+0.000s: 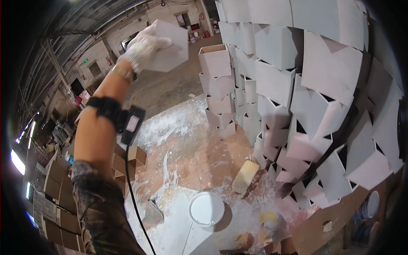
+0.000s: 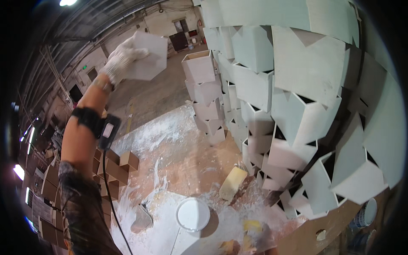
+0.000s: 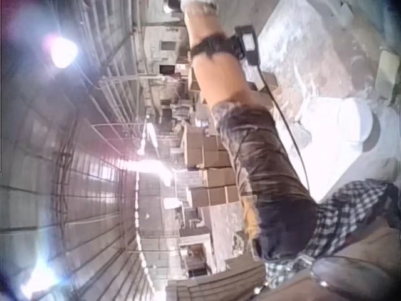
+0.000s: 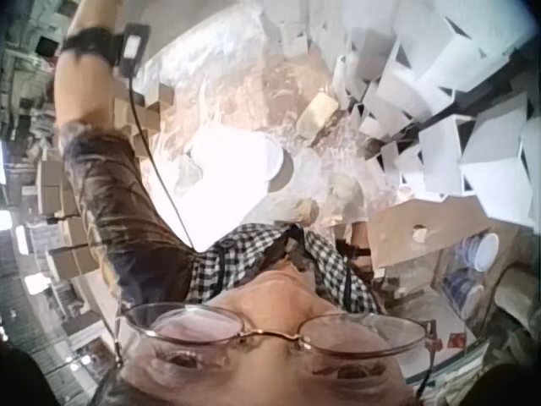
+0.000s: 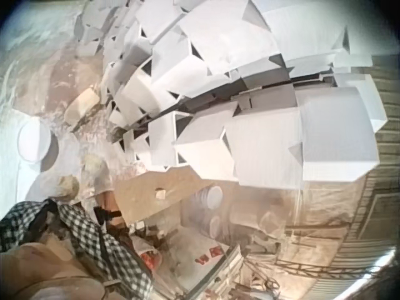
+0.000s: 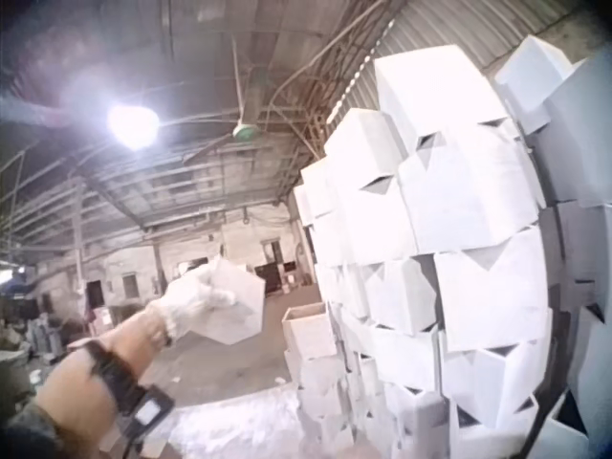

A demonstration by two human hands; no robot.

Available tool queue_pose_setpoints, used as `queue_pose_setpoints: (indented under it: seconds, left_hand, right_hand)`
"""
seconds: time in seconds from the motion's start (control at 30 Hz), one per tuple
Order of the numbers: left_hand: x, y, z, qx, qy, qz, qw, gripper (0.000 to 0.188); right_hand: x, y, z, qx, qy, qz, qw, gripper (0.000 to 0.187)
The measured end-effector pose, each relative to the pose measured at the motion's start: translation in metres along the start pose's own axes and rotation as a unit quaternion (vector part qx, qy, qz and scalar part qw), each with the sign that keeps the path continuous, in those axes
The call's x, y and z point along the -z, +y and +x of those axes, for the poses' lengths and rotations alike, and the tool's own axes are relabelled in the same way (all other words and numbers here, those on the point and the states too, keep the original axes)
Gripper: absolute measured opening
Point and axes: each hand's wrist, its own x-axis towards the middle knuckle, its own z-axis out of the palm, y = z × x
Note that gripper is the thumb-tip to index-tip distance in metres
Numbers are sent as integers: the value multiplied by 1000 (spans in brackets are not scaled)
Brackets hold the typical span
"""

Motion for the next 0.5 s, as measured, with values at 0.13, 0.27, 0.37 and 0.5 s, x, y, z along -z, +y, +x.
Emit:
queue_pose_setpoints:
  seconds: [0.13,0.27,0.37,0.5]
  left_hand:
    - [-60,17,79,-67,123,382,913,76]
    - [-105,21,130,-4,65,462,885,79]
    - [-141,17,153,6,94,471,877,78]
    - [-156,9,138,-66,109,418,900,78]
  right_hand:
    - [8,-4,-6,30,45,-189,980,55]
    - [13,-18,-3,46,74,-273,958,57]
    - [16,-25,4,50,89,-306,947,59]
    - [20,-26,7,51,104,-328,938,62]
